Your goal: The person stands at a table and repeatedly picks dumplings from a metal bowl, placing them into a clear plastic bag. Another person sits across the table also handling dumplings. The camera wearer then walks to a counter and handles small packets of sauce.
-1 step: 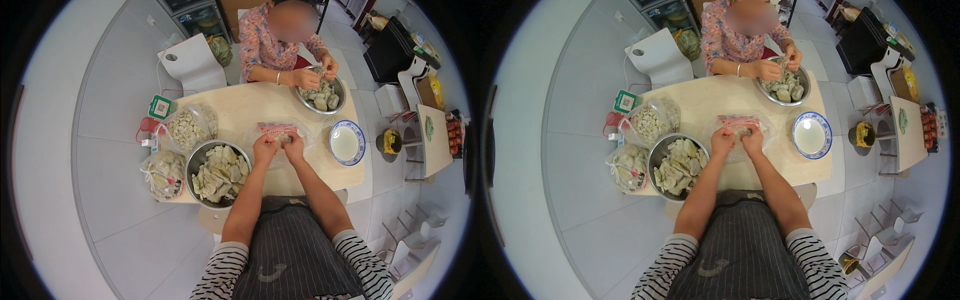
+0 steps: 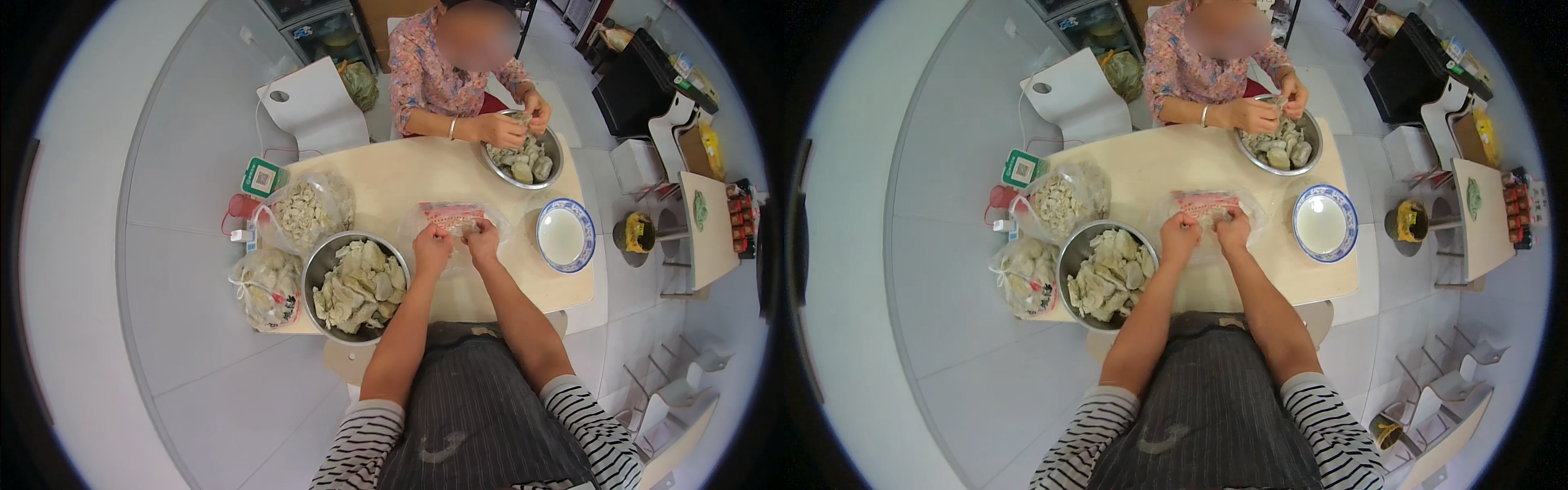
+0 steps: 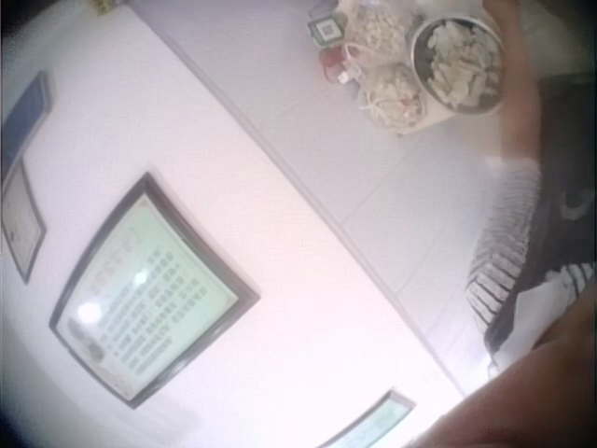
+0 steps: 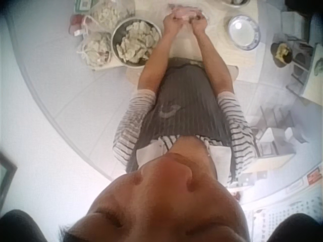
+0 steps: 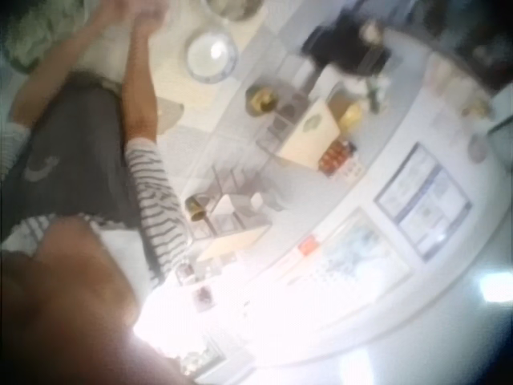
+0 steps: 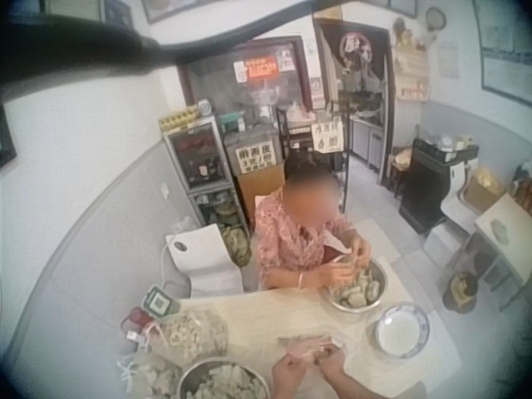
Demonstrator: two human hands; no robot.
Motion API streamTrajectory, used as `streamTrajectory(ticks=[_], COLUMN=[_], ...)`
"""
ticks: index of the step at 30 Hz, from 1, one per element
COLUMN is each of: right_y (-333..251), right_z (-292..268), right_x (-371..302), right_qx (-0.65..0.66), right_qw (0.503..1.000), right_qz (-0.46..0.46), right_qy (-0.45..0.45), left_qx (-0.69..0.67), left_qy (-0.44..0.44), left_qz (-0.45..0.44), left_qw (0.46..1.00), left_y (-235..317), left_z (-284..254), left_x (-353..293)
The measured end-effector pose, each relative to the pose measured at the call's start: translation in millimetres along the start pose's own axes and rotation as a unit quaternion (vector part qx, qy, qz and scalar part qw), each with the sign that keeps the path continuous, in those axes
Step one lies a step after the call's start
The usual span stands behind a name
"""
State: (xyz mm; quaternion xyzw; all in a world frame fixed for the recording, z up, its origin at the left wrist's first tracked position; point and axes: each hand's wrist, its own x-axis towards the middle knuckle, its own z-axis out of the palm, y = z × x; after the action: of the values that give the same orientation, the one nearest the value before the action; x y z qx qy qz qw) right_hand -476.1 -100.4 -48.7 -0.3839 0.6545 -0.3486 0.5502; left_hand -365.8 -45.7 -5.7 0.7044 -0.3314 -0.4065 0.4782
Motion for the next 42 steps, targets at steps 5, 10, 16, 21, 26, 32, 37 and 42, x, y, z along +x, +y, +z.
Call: streamTrajectory(ticks=[5, 10, 16, 21, 26, 32, 37, 42], right_y=[-12.3, -17.0, -12.9, -22.7, -29.3, -38.2, -52.6, -30.4], right_z=[-7.3, -20.6, -17.8, -20.4, -30.8, -26.6, -18.1, -1.0], right_x=[-15.1, -10.0, -2.8, -6.5, -3.9, -7.8, -22.9, -8.7], right_qx=[0.181, 0.186, 0.074, 0.048, -0.026, -0.127, -0.286, -0.294], right_qw=[0.968, 0.940, 0.965, 0.963, 0.953, 0.941, 0.890, 0.881], right_qz=[0.060, 0.121, 0.011, -0.007, -0.091, -0.164, -0.273, -0.341], right_qy=[-0.162, -0.258, -0.251, -0.263, -0.288, -0.267, -0.226, -0.145], left_qx=[-0.114, -0.075, 0.194, 0.200, -0.126, -0.103, 0.132, 0.202], left_qy=[-0.043, -0.117, -0.031, 0.082, -0.205, -0.196, -0.067, 0.007], left_qz=[-0.025, 0.069, 0.189, 0.210, -0.079, -0.073, 0.083, 0.059], left_qw=[0.992, 0.988, 0.962, 0.954, 0.968, 0.972, 0.985, 0.978], left_y=[7.7, -7.4, 0.6, -6.8, 11.2, 0.1, -11.0, 5.3], left_z=[-7.1, -18.1, -4.5, -6.6, -23.2, -20.5, -13.7, -5.5], left_x=[-0.9, 18.5, 18.9, 21.7, 19.7, 23.6, 18.5, 12.8])
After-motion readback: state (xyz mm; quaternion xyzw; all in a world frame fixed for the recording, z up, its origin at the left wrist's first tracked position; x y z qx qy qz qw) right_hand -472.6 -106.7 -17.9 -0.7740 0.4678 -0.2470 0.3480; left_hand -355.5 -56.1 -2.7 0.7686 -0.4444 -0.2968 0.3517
